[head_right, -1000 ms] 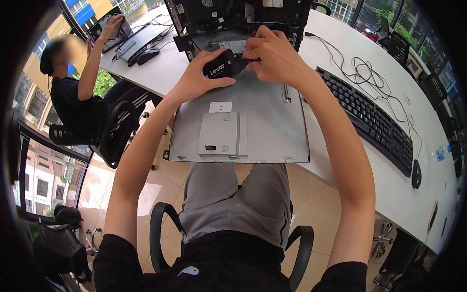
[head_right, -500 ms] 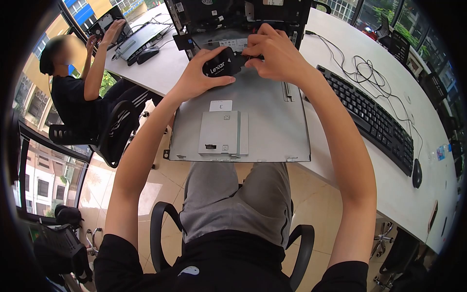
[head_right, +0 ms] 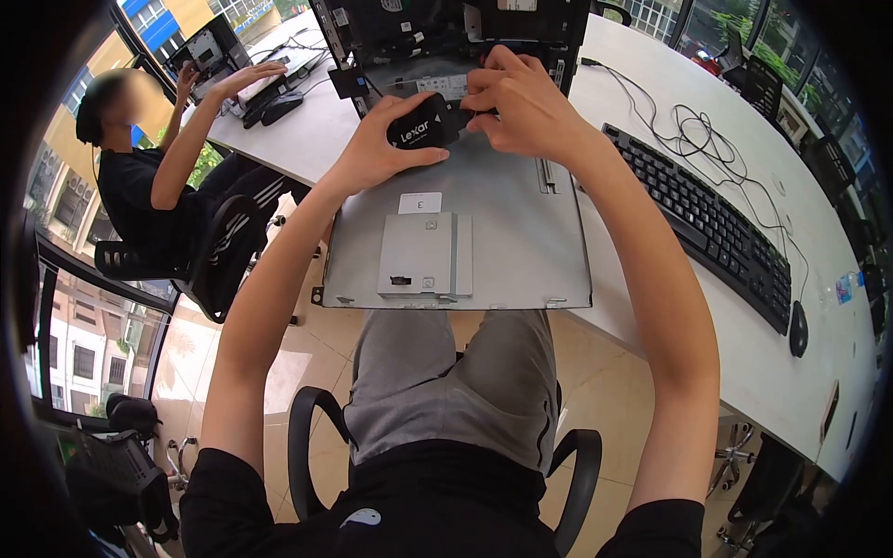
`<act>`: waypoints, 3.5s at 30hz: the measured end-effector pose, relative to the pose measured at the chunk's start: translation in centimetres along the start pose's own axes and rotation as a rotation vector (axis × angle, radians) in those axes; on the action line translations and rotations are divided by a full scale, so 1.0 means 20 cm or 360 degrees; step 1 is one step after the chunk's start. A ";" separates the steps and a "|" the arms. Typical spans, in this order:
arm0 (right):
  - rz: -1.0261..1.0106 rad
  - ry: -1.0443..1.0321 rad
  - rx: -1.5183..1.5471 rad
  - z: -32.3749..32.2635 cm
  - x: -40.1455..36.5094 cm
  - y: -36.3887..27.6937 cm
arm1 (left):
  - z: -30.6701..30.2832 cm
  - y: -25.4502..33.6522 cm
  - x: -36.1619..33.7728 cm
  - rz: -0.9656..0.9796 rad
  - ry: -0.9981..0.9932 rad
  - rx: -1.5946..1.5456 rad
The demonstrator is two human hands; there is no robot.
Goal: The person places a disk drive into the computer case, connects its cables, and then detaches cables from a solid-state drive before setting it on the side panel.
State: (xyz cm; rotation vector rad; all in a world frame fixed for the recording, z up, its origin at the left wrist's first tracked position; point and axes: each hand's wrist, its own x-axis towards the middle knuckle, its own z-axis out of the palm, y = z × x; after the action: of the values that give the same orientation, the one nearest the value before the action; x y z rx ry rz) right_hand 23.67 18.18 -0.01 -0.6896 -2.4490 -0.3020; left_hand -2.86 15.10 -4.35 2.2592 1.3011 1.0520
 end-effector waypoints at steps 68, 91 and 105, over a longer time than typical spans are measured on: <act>0.0347 0.0603 0.0182 0.12 0.07 0.02 | -0.11 0.06 0.00 0.0601 0.0701 0.0667; 0.0373 0.0542 -0.0290 0.29 0.23 -0.01 | -0.18 -0.12 0.03 0.0085 0.1079 0.0397; 0.0291 0.0435 -0.0342 0.33 0.29 -0.07 | -0.16 -0.13 0.07 0.0123 0.1151 0.0509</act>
State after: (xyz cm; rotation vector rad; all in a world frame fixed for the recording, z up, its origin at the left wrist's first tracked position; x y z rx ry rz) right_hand 15.75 21.72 -1.96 -0.8939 -2.0973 -0.5540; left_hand -6.29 17.52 -3.19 2.2356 1.7593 1.9265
